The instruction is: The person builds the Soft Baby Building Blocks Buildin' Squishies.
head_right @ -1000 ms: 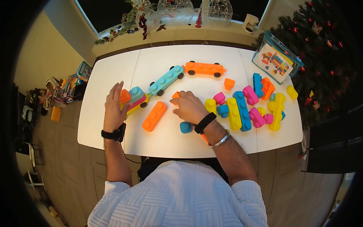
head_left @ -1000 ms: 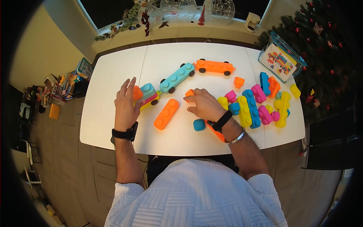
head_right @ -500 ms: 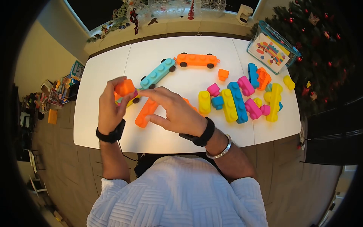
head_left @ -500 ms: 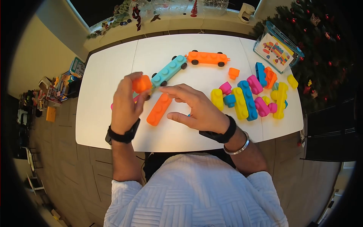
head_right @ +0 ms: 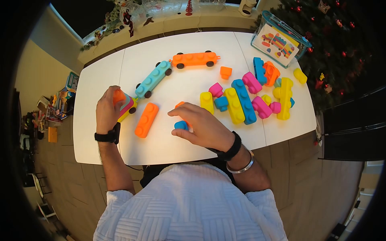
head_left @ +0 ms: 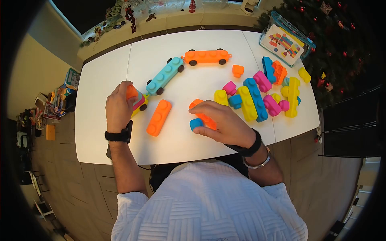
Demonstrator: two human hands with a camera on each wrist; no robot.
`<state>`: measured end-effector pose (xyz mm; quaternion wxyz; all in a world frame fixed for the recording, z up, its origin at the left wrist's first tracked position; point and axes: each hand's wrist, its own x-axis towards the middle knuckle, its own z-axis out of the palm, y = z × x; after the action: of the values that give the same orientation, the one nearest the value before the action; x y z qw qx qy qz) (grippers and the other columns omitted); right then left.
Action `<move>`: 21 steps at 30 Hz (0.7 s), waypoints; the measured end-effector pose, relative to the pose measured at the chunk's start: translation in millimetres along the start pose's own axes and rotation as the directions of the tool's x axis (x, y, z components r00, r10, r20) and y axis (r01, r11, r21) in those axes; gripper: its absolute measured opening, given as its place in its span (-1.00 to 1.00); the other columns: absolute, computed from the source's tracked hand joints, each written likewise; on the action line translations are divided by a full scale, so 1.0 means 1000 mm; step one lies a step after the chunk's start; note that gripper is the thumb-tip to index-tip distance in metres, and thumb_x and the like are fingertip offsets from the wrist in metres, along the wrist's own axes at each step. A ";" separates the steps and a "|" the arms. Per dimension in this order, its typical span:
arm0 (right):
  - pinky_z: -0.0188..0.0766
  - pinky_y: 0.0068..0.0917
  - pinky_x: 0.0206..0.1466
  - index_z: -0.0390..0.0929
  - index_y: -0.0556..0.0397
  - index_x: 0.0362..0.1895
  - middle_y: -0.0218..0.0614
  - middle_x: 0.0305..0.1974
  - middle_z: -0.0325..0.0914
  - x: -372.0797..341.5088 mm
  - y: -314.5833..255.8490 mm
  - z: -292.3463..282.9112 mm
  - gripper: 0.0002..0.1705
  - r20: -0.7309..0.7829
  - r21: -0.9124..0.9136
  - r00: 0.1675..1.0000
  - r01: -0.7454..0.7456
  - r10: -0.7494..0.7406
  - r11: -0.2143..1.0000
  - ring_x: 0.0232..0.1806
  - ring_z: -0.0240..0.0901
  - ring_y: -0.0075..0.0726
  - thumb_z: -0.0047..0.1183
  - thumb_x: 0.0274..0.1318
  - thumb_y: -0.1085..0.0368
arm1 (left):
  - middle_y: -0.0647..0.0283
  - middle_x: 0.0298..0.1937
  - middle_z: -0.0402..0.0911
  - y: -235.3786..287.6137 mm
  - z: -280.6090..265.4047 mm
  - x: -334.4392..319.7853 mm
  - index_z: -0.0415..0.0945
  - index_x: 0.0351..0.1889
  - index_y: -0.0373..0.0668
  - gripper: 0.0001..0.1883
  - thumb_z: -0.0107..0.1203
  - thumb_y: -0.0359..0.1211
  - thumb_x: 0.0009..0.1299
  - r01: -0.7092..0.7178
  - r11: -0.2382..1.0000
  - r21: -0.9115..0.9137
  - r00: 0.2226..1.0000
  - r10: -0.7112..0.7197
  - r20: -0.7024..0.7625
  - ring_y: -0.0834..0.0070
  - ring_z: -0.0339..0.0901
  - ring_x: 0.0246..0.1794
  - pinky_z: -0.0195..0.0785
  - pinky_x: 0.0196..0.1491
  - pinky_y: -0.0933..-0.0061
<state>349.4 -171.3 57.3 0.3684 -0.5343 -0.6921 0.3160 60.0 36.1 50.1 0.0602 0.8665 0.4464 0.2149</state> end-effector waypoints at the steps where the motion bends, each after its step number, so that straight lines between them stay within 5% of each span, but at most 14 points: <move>1: 0.56 -0.15 0.34 0.61 0.09 0.30 -0.08 0.26 0.64 -0.003 0.003 0.001 -0.45 -0.001 0.002 1.000 -0.004 0.004 1.000 0.27 0.61 0.11 0.45 0.32 0.17 | 0.05 0.06 0.77 0.000 -0.001 0.000 0.56 0.18 -0.15 -0.51 0.42 -0.57 0.29 -0.001 1.000 -0.001 1.000 0.001 0.004 -0.06 0.75 -0.01 0.64 0.04 0.04; 13: 0.48 -0.06 0.37 0.61 0.05 0.29 -0.15 0.22 0.59 -0.029 0.025 0.008 -0.43 -0.121 -0.231 0.992 0.009 -0.037 0.973 0.29 0.52 0.09 0.45 0.25 0.21 | 0.05 0.09 0.77 -0.012 0.005 0.005 0.53 0.23 -0.16 -0.38 0.49 -0.60 0.18 -0.056 0.998 0.000 0.997 0.056 0.052 -0.07 0.74 0.02 0.66 0.05 0.08; 19: 0.46 -0.06 0.35 0.58 -0.03 0.33 -0.14 0.24 0.54 -0.032 0.025 0.018 -0.35 -0.098 -0.408 0.995 -0.064 0.027 0.911 0.26 0.52 0.08 0.51 0.16 0.22 | 0.08 0.14 0.77 -0.010 0.003 0.006 0.56 0.27 -0.18 -0.35 0.50 -0.57 0.17 -0.030 0.998 0.050 0.996 0.025 0.084 0.00 0.71 0.14 0.63 0.14 0.05; 21: 0.48 -0.03 0.40 0.59 0.02 0.34 -0.10 0.32 0.55 -0.032 0.023 0.018 -0.33 -0.050 -0.444 0.987 -0.157 0.150 0.882 0.33 0.52 0.13 0.50 0.16 0.21 | 0.01 0.15 0.75 -0.006 0.001 0.006 0.56 0.28 -0.21 -0.35 0.46 -0.62 0.17 0.017 0.999 0.028 0.995 -0.020 0.102 -0.10 0.69 0.15 0.60 0.21 0.08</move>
<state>350.5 -197.8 23.4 0.2145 -0.6598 -0.6991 0.1732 58.8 44.9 48.8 0.0735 0.8730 0.4536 0.1635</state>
